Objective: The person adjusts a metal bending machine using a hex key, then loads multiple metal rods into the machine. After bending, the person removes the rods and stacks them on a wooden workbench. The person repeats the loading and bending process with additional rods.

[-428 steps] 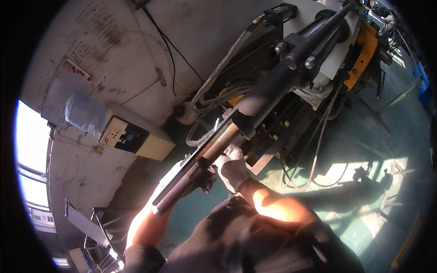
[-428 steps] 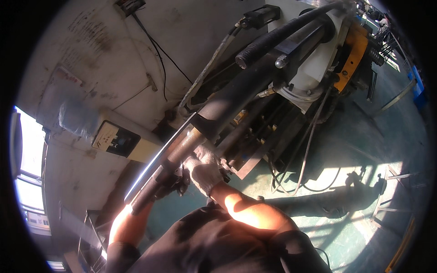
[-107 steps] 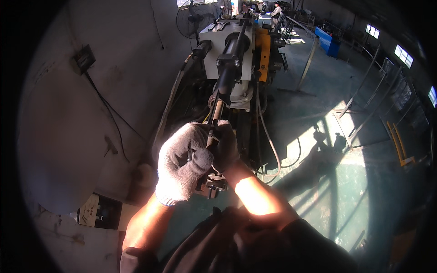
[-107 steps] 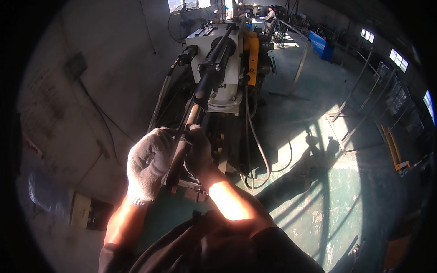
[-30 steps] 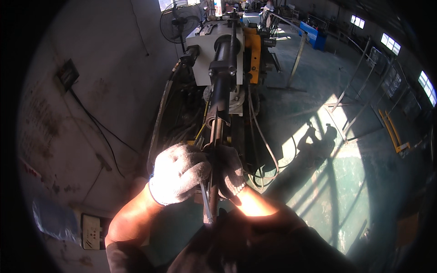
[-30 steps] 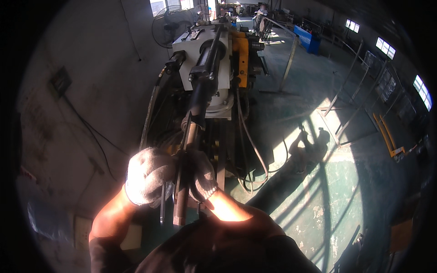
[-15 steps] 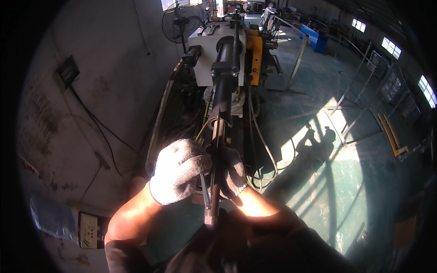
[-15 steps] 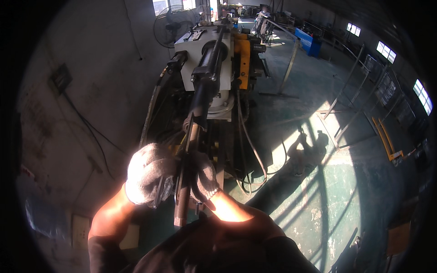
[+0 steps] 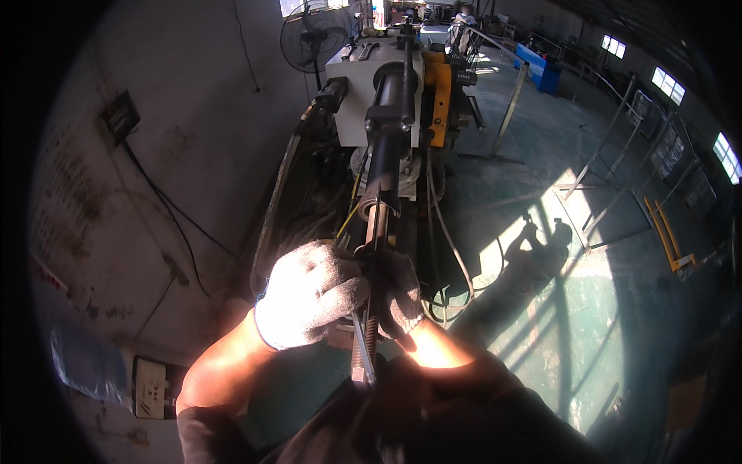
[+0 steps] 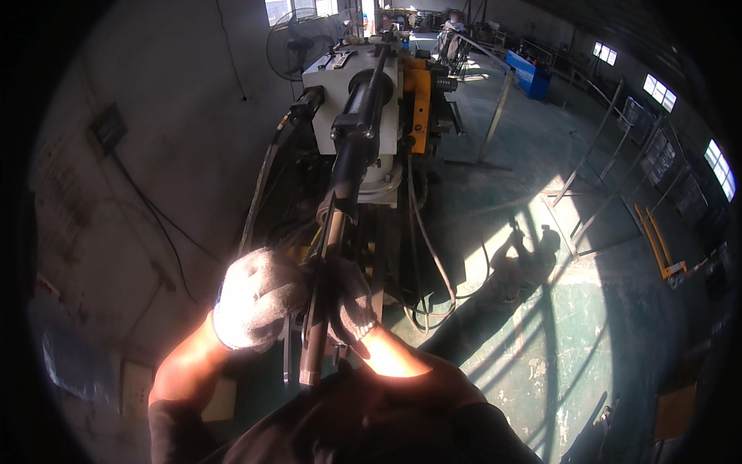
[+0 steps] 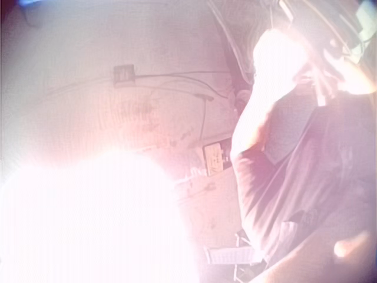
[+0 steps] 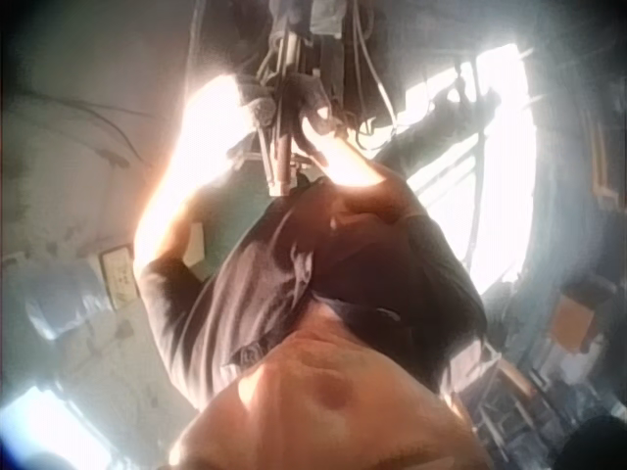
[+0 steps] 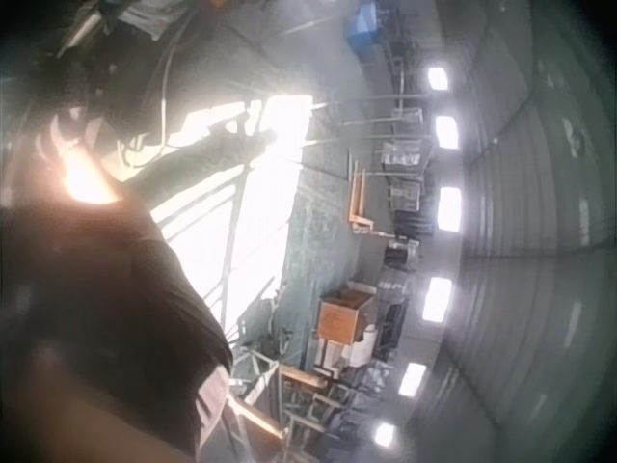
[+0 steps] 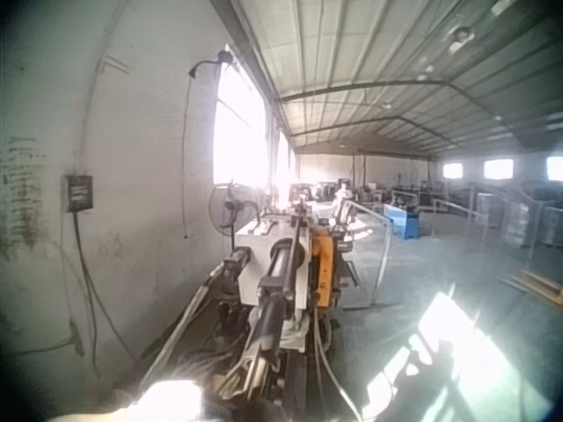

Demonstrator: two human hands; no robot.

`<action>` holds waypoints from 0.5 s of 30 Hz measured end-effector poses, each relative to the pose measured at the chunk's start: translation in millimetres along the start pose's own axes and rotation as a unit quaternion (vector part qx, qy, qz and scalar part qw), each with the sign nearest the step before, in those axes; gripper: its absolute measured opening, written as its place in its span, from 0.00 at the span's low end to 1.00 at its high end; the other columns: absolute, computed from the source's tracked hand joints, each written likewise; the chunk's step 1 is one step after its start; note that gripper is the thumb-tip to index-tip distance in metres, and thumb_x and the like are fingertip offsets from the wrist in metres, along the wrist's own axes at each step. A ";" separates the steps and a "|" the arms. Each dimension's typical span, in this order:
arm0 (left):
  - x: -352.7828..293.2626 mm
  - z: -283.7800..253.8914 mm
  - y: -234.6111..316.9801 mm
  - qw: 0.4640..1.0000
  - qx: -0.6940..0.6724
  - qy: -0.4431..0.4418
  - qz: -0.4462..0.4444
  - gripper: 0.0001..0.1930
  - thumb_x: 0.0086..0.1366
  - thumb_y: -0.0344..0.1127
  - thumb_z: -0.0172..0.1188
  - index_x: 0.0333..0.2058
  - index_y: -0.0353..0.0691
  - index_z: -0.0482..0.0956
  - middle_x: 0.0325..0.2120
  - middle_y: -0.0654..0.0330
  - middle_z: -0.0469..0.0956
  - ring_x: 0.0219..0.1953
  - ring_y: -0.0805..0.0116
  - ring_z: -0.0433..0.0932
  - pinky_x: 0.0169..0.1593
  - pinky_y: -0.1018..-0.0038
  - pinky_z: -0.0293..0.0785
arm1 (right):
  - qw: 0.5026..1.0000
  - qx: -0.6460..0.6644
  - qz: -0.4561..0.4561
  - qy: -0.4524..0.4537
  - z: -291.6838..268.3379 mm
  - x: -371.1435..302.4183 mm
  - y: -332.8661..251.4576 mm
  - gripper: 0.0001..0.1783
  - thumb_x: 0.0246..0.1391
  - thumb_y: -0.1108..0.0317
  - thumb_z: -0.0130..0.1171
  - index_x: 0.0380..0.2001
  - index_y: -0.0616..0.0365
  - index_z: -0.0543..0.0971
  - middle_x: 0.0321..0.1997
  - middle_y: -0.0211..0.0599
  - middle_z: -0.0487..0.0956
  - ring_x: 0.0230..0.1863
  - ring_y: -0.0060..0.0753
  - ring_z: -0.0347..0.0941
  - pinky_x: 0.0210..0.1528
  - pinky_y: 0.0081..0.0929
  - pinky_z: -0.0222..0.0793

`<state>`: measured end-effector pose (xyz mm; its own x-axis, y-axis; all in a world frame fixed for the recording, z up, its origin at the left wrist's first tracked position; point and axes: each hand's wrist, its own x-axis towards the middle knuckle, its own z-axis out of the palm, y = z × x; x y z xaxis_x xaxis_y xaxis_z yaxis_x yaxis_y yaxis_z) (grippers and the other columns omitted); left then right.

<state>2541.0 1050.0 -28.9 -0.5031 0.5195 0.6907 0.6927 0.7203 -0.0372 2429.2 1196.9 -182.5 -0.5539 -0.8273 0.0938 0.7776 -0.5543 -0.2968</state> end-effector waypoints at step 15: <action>-14.4 -13.3 5.2 0.878 -0.174 0.176 -0.410 0.20 0.82 0.50 0.68 0.47 0.35 0.84 0.36 0.63 0.82 0.39 0.74 0.80 0.44 0.72 0.79 | 0.996 -0.080 0.031 0.018 22.6 -6.4 -4.4 0.29 0.82 0.39 0.51 0.56 0.56 0.81 0.42 0.42 0.87 0.39 0.43 0.87 0.41 0.38 0.86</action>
<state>2558.7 1040.1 -29.4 -0.7581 -0.3265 0.5645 0.3186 0.5699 0.7574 2436.1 1202.6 -160.3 -0.5186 -0.8542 0.0371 0.7554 -0.4780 -0.4482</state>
